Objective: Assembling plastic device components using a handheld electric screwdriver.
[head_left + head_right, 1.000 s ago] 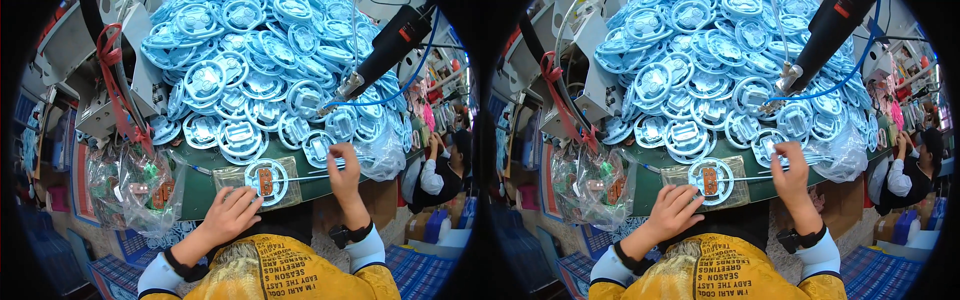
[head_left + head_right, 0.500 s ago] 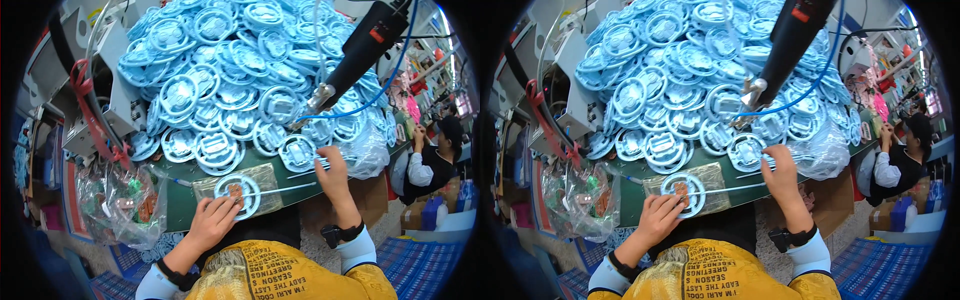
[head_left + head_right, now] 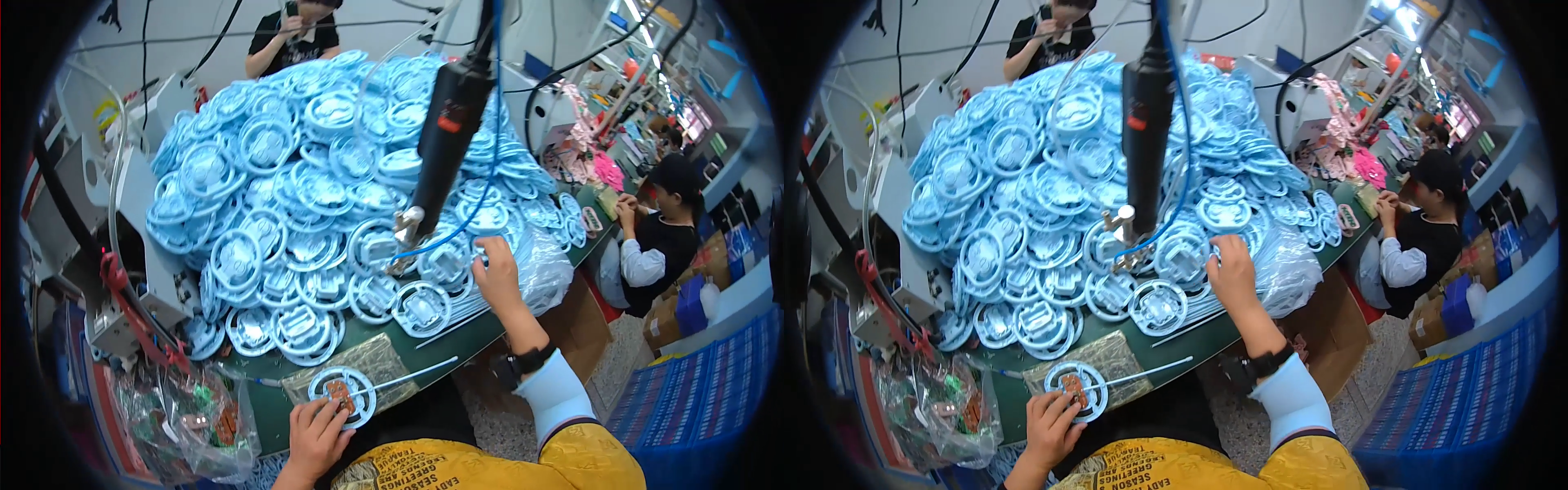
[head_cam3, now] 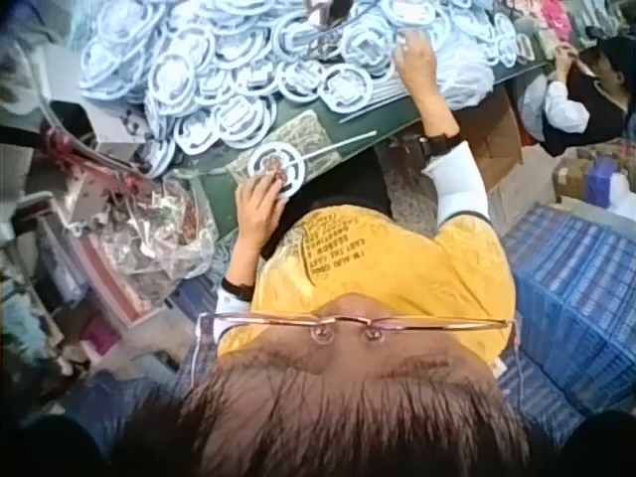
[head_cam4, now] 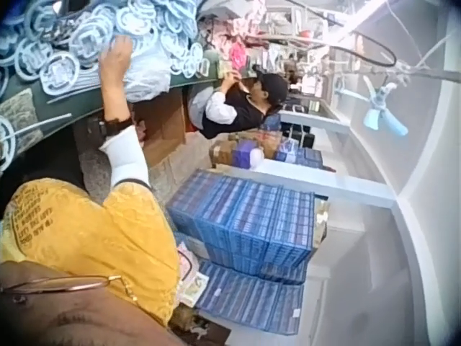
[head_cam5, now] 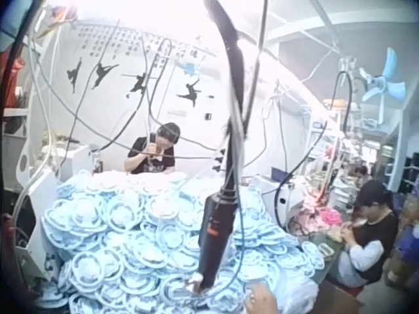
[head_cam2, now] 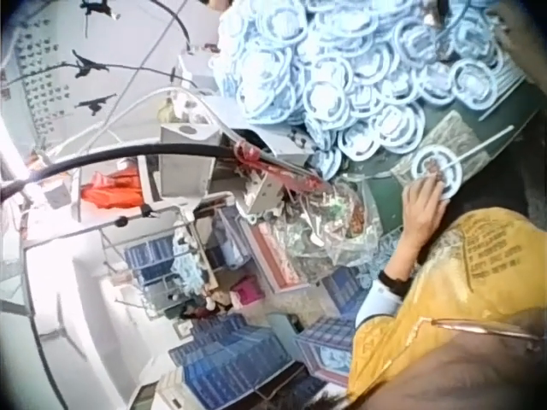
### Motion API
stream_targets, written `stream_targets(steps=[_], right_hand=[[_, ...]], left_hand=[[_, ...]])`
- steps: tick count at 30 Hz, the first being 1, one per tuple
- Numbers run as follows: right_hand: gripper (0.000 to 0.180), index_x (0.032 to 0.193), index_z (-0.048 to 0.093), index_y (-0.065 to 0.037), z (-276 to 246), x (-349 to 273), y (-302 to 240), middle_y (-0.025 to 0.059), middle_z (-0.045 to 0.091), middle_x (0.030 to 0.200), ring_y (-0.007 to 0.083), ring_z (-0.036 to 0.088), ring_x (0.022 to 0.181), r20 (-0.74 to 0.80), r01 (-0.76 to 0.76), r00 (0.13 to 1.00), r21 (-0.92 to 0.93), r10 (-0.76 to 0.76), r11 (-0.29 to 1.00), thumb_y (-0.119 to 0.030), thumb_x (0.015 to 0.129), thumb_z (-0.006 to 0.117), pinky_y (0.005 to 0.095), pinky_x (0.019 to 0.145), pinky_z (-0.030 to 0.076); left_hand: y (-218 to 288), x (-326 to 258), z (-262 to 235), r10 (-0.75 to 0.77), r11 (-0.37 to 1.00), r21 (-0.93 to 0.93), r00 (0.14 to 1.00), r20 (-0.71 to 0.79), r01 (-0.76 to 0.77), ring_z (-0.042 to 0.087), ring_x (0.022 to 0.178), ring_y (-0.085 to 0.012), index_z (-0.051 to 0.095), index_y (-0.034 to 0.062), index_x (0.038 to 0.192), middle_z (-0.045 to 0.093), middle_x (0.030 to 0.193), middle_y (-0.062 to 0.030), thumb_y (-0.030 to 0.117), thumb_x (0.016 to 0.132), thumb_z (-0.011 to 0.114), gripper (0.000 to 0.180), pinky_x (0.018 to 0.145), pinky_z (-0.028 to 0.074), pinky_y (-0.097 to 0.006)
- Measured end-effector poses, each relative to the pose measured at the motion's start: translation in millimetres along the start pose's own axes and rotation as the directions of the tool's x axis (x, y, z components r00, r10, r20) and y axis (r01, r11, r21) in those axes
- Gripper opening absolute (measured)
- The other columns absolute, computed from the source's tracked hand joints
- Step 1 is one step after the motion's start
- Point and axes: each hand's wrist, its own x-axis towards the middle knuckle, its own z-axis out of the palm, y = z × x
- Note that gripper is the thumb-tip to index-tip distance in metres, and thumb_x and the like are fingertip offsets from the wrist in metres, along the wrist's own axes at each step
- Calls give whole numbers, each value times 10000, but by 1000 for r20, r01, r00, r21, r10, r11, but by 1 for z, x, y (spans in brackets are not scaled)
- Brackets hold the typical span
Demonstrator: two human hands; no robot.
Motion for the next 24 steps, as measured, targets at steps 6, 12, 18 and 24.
stream_targets(steps=[6, 12, 18, 24], right_hand=[[332, 1059, 649, -65, 4, 43, 63, 120, 582, 980, 353, 570, 956, -77, -44, 997, -302, 22, 952, -19, 730, 661, 448, 813, 502], [172, 908, 720, -39, -19, 70, 76, 117, 676, 833, 243, 672, 725, -199, -129, 970, 74, 141, 989, -155, 789, 762, 365, 661, 527], [189, 912, 686, 10, -43, 51, 33, 32, 621, 643, 96, 589, 513, 94, -479, 806, 683, 584, 552, -177, 898, 706, 234, 466, 464], [142, 908, 549, -14, -19, 4, 5, 92, 666, 863, 206, 710, 708, 226, -421, 751, 888, 621, 185, -75, 915, 678, 280, 594, 565]], left_hand=[[5, -1, 1, 12, 999, 30, 999, -30, -11, 574, 1079, -343, 670, 69, 1069, 639, 1186, -106, 125, 627, 818, 469, 907, 427, -504], [6, 2, 0, -12, 1000, 13, 999, -45, 13, 569, 1096, -351, 669, 76, 1063, 637, 1190, -119, 105, 624, 820, 465, 921, 428, -501], [-4, 3, 4, -135, 988, -89, 980, -144, 123, 536, 1144, -390, 670, 67, 1070, 580, 1251, -182, 77, 671, 803, 420, 948, 432, -488], [-3, 4, 3, -188, 978, -115, 971, -149, 172, 529, 1155, -392, 662, 54, 1088, 573, 1257, -178, 48, 656, 808, 456, 959, 436, -476]])
